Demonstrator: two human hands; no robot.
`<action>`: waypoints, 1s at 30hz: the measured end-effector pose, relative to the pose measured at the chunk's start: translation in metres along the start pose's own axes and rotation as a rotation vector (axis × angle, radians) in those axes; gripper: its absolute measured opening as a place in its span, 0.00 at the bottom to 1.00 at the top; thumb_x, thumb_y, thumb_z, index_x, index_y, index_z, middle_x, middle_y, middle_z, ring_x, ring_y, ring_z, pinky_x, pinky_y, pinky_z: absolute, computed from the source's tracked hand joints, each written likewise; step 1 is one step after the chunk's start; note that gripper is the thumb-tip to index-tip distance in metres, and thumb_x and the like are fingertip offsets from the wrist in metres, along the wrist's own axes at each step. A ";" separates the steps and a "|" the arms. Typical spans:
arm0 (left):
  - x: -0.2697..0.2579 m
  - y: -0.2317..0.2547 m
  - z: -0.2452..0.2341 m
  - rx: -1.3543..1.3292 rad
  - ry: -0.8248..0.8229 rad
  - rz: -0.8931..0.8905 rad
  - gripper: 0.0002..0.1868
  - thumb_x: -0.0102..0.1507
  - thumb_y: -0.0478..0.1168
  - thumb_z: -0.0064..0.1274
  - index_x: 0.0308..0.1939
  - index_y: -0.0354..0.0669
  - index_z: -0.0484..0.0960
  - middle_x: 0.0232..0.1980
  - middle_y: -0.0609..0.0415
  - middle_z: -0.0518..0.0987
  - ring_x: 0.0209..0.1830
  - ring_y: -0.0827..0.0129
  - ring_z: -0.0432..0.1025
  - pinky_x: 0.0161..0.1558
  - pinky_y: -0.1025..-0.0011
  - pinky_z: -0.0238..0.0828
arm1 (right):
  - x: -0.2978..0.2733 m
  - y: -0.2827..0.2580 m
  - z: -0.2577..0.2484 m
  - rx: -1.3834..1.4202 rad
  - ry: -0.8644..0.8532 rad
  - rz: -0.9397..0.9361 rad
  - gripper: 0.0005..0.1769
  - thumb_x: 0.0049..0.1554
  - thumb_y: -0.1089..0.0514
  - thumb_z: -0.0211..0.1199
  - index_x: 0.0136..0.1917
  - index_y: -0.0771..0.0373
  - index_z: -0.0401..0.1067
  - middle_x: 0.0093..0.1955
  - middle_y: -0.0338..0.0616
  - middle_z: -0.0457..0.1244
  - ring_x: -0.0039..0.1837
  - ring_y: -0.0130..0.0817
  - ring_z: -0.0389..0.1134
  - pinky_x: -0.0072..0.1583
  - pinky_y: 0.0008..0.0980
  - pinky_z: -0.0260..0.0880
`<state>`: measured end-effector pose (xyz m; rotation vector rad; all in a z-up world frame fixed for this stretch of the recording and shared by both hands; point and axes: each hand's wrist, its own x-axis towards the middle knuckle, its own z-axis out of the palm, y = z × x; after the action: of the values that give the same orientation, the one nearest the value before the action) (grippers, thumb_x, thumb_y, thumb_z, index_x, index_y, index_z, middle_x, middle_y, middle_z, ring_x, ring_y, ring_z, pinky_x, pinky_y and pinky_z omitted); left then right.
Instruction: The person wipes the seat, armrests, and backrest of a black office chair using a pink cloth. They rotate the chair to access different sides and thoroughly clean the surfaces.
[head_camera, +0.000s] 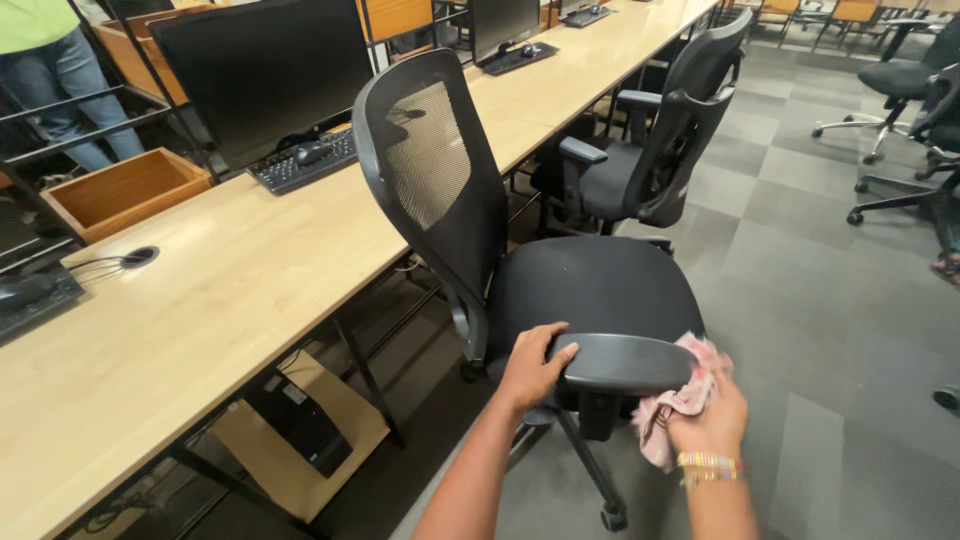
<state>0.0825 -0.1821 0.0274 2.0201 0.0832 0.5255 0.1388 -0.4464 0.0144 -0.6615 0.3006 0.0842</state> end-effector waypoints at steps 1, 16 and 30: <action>-0.005 -0.002 0.005 0.011 0.072 -0.101 0.36 0.55 0.54 0.65 0.64 0.45 0.75 0.64 0.45 0.74 0.67 0.51 0.65 0.65 0.59 0.60 | 0.009 -0.005 0.005 -0.138 -0.093 -0.084 0.17 0.69 0.48 0.50 0.64 0.54 0.73 0.62 0.38 0.68 0.62 0.34 0.69 0.58 0.35 0.68; -0.019 -0.018 0.032 -0.113 0.283 -0.652 0.68 0.45 0.69 0.71 0.79 0.47 0.51 0.80 0.46 0.56 0.81 0.49 0.44 0.75 0.40 0.39 | 0.018 0.126 0.199 -1.684 -0.876 0.524 0.55 0.55 0.12 0.36 0.61 0.56 0.81 0.64 0.42 0.72 0.61 0.31 0.69 0.61 0.31 0.63; -0.027 0.027 0.009 -0.272 0.219 -0.709 0.72 0.43 0.68 0.69 0.80 0.46 0.45 0.78 0.49 0.64 0.77 0.55 0.59 0.73 0.49 0.49 | 0.034 -0.039 0.093 -1.815 -0.412 -0.202 0.33 0.68 0.38 0.48 0.56 0.68 0.82 0.54 0.55 0.75 0.54 0.40 0.75 0.57 0.36 0.69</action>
<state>0.0575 -0.2105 0.0383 1.5246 0.7855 0.2754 0.2009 -0.4206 0.0968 -2.4217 -0.3625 0.3013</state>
